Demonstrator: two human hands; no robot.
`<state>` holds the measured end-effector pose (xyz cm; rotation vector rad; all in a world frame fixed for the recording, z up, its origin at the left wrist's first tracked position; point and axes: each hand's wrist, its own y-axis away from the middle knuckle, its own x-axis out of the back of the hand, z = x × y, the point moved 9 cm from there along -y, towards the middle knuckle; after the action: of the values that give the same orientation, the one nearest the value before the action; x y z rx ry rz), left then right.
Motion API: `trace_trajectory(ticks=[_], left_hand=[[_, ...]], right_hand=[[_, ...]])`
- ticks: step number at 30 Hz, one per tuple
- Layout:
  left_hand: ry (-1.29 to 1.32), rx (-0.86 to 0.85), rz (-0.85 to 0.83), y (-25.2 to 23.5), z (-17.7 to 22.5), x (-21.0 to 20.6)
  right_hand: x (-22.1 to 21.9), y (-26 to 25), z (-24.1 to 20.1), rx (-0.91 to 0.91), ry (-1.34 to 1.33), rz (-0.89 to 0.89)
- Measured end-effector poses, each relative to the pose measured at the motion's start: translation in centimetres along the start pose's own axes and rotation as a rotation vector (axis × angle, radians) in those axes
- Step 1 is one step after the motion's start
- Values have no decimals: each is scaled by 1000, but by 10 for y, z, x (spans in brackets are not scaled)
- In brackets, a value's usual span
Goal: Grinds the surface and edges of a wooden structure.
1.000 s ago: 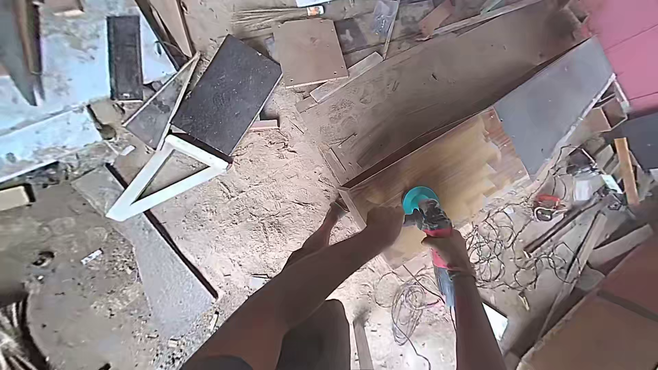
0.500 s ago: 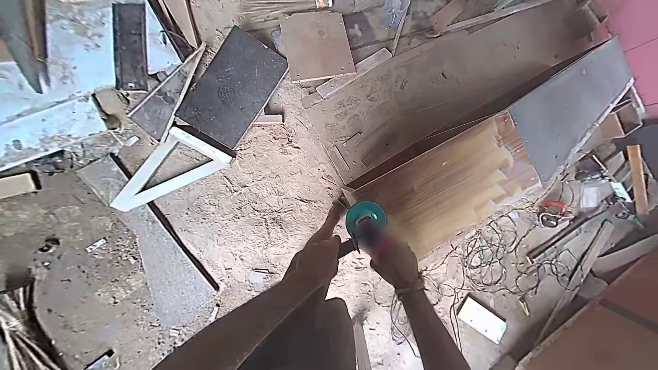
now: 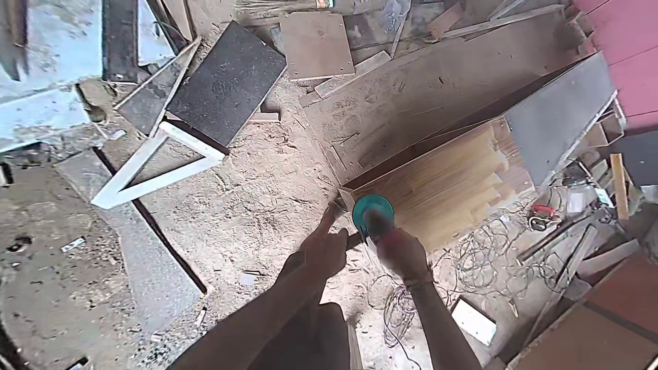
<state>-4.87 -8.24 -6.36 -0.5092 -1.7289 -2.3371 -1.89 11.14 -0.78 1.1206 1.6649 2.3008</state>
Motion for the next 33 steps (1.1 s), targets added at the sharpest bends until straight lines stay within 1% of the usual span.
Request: trace_trajectory(ticks=[2,4,6,9,11,13,14,16,18,20,22,24,27,28,30,33], left_hand=[[-9,50,7,-3,-7,20],[-8,24,3,-7,-3,20],[3,-37,-14,-6,12,-1],[42,-100,-145,11,44,-39],[40,-111,-173,15,59,-67],[35,-98,-183,19,62,-76],[39,-87,-179,21,59,-73],[71,-48,-151,20,41,-57],[75,-6,-68,9,16,-33],[38,40,16,-4,-3,-11],[23,73,27,-9,-8,9],[24,58,32,-14,0,21],[3,-30,57,-26,24,30],[8,-60,77,-31,36,35],[24,-110,59,-37,64,50],[34,-189,74,-47,104,82]], right_hand=[[14,-6,-17,32,7,2],[18,-6,-13,24,19,-9],[10,-2,9,-23,25,-30],[-14,10,56,-125,32,-54],[-29,17,82,-171,54,-59],[-37,18,91,-169,58,-53],[-37,17,86,-152,54,-58],[-28,12,60,-99,53,-68],[-13,4,23,-25,55,-45],[1,-5,-4,36,36,-25],[14,-13,-18,65,29,-3],[26,-18,-17,56,26,14],[45,-22,2,-6,24,53],[54,-24,9,-29,29,70],[73,-27,25,-77,27,109],[109,-35,47,-136,6,192]])
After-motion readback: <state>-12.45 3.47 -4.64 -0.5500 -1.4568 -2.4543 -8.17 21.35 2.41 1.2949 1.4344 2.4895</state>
